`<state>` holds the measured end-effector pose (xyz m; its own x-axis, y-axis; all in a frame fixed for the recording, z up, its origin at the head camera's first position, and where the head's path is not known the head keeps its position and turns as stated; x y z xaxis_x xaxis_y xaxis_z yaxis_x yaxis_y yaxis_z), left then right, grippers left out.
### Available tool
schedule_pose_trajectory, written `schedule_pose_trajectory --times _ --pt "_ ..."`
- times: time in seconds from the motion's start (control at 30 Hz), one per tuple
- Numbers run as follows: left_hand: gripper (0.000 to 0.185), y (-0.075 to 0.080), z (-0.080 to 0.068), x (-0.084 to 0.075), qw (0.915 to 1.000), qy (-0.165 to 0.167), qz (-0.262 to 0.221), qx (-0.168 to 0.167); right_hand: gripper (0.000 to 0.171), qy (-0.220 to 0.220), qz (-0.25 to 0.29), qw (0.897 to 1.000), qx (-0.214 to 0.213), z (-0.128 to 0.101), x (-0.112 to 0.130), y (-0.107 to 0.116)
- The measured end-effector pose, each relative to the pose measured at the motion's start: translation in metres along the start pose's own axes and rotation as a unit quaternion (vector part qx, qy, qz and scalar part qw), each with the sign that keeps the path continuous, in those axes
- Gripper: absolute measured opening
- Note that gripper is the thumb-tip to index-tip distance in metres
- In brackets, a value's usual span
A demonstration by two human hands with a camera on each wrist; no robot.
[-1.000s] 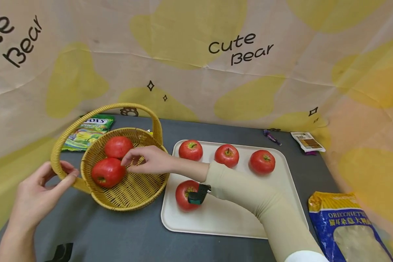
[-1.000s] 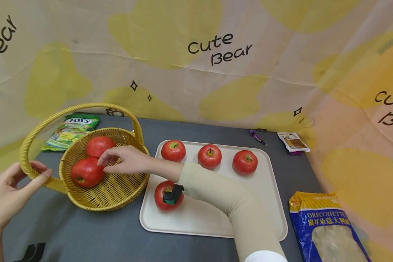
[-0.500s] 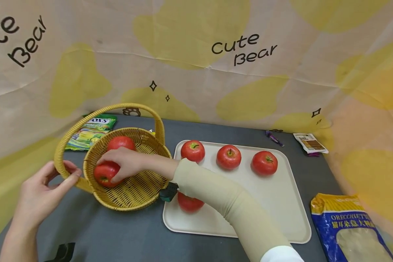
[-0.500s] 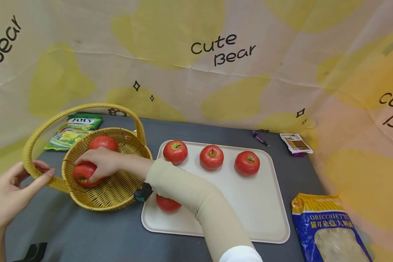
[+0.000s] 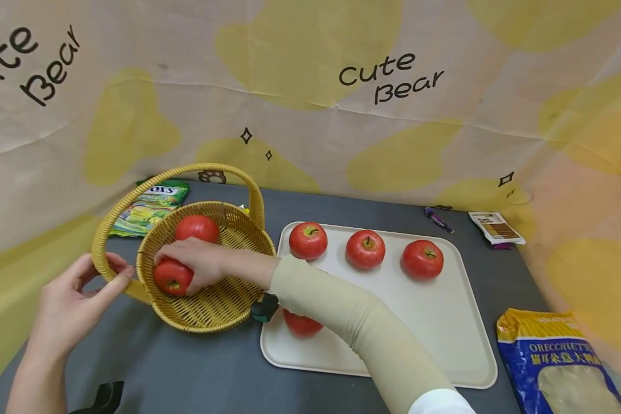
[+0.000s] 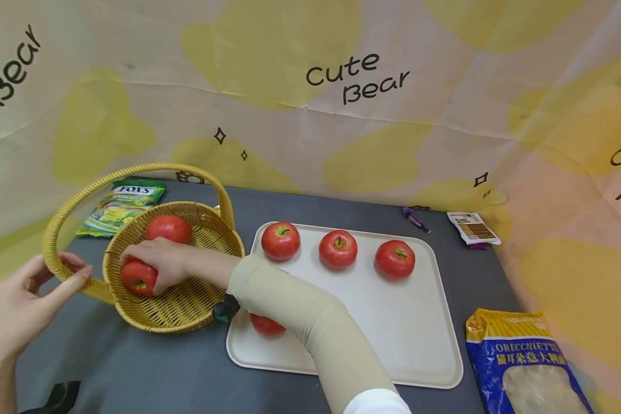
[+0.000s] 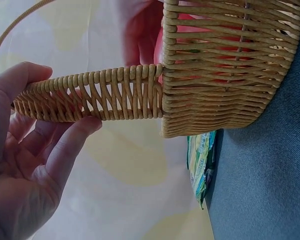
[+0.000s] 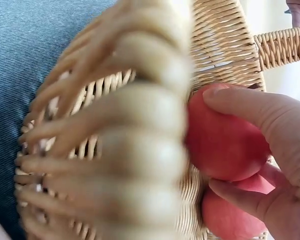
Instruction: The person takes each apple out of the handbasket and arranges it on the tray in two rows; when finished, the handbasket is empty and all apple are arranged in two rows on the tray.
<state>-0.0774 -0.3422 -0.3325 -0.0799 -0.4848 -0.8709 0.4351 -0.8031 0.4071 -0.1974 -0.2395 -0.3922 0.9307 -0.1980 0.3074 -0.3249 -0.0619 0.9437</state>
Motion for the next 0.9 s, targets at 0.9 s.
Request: schedule_pose_trajectory --times 0.9 --pt "0.021 -0.002 0.001 0.002 0.9998 -0.002 -0.014 -0.013 0.069 -0.148 0.378 0.880 -0.244 -0.172 -0.039 0.015"
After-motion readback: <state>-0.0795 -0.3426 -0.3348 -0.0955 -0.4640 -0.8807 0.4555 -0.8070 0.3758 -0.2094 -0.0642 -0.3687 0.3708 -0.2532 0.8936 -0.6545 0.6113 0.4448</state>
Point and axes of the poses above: each hand's wrist, its own z-axis towards the middle knuckle, its own y-axis out of the back of the hand, x = y × z, the point moved 7 cm from there along z, towards the middle knuckle, and after that the axes turned 8 degrees about -z, right-handed, at the moved point
